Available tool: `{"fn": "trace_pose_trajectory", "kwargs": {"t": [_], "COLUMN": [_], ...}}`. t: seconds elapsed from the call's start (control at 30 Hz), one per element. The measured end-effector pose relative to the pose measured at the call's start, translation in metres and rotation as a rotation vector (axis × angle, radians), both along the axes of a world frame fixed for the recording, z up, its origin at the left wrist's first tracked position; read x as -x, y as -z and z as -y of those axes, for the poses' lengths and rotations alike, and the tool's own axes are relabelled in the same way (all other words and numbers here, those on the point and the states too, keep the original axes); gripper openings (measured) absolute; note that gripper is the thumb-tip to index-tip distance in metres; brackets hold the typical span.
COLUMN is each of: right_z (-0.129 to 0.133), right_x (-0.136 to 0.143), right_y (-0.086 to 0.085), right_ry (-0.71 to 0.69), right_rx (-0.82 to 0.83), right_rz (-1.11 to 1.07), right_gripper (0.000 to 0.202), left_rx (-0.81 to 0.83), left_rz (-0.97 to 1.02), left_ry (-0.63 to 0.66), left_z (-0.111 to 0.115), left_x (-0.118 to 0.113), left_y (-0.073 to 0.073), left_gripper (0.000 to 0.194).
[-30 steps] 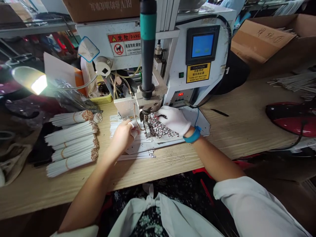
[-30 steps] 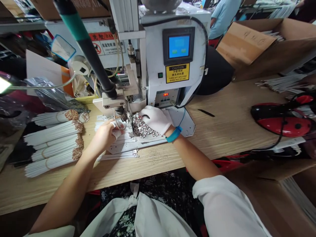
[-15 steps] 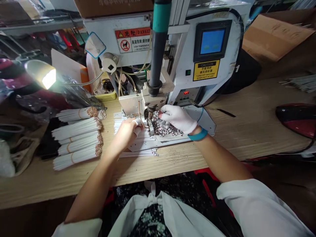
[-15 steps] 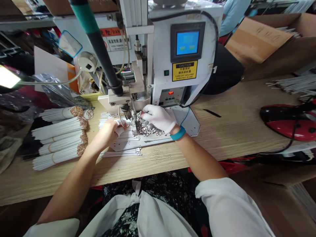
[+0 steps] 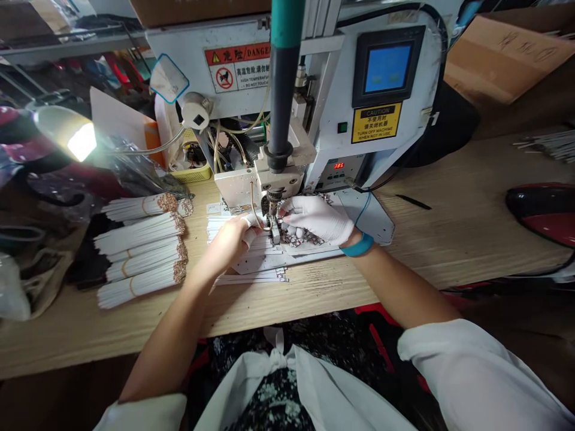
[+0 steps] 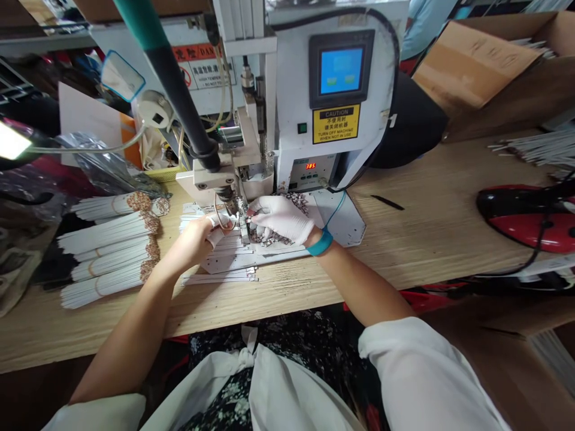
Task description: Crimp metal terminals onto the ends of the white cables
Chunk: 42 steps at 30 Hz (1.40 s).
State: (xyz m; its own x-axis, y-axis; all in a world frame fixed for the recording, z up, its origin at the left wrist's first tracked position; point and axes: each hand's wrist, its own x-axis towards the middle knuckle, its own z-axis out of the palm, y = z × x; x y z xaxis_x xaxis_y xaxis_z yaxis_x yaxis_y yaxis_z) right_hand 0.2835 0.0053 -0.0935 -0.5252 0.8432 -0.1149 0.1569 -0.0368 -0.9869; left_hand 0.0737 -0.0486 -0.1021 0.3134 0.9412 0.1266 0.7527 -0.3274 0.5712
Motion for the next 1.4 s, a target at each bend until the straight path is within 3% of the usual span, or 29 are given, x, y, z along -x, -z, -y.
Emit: {"fn": "trace_pose_trajectory", "kwargs": {"t": [0.17,0.37,0.63,1.4], "right_z": [0.003,0.004,0.008,0.005], "right_x": [0.006,0.012,0.016,0.013], "right_y": [0.002,-0.002,-0.009,-0.007], "right_ry": [-0.046,-0.062,-0.010,-0.040], "right_rx": [0.156,0.158,0.181,0.223], "right_rz": [-0.003,0.002,0.040,-0.002], "right_gripper": [0.015,0.012,0.015,0.015], "left_rx": [0.185,0.340,0.446,0.436], "left_rz": [0.186,0.383,0.391,0.407], "left_ry": [-0.025,-0.051,-0.158,-0.195], "left_z": [0.001,-0.004,-0.010,-0.009], "left_x": [-0.003,-0.005,-0.005,-0.010], "left_y": [-0.005,0.000,0.004,-0.006], "left_gripper": [0.028,0.034,0.029,0.032]}}
